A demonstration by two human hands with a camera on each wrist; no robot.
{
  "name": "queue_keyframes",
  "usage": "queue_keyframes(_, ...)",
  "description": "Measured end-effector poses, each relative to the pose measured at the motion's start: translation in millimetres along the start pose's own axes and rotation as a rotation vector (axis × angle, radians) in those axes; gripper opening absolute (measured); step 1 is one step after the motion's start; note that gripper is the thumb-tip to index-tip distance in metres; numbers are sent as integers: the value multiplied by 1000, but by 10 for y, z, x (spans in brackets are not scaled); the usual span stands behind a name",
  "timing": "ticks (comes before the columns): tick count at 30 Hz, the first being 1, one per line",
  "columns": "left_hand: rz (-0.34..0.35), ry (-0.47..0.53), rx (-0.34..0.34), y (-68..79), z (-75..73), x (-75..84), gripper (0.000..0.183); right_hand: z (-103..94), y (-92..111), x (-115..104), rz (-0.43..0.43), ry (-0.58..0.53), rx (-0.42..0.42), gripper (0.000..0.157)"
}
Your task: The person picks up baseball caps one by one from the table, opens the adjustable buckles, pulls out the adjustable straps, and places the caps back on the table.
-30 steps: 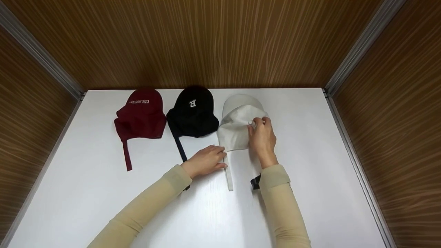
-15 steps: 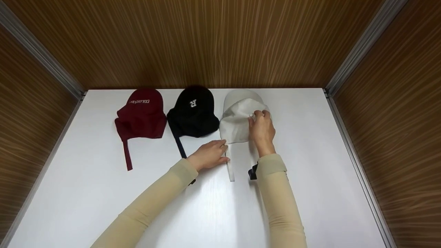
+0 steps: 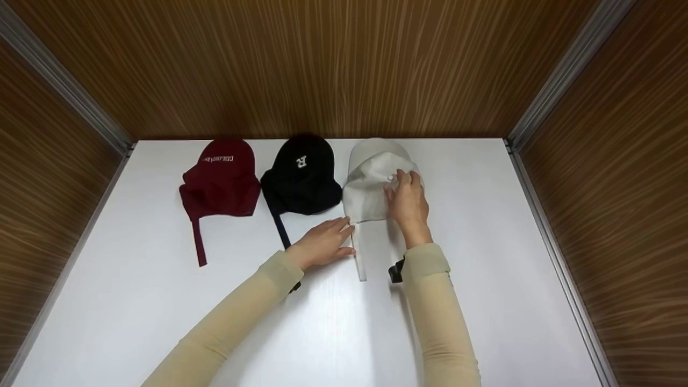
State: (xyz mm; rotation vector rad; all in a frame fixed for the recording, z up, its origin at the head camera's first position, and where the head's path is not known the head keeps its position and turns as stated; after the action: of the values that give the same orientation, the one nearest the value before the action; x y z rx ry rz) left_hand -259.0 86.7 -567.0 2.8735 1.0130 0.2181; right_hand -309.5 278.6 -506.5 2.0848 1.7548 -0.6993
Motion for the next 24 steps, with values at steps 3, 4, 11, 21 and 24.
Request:
queue_keyframes(3,-3,33,34,93,-35,4,65,-20,64,-23,-24,20,-54,60)
queue_keyframes(4,-1,44,49,133,-54,2,65,-32,86,-32,-33,25,-74,62)
queue_keyframes(11,-21,38,213,491,-190,-153,61,-132,300,-90,-100,106,-189,70)
queue_keyframes(21,-131,67,356,1105,-273,-618,60,-187,660,-57,-192,206,-224,71)
queue_keyframes(24,-174,78,404,1265,-310,-754,59,-183,736,-4,-189,209,-212,71)
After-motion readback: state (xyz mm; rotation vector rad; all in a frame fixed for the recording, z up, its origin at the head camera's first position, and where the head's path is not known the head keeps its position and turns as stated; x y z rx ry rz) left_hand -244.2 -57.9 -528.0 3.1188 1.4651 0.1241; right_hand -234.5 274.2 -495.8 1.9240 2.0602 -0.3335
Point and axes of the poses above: each hand's wrist, its own y-axis away from the middle knuckle, its own z-axis out of the palm, x = y × z, the point moved 5 cm from there along -y, towards the middle knuckle, and after that the axes turned 8 degrees about z, right-handed, at the moved point
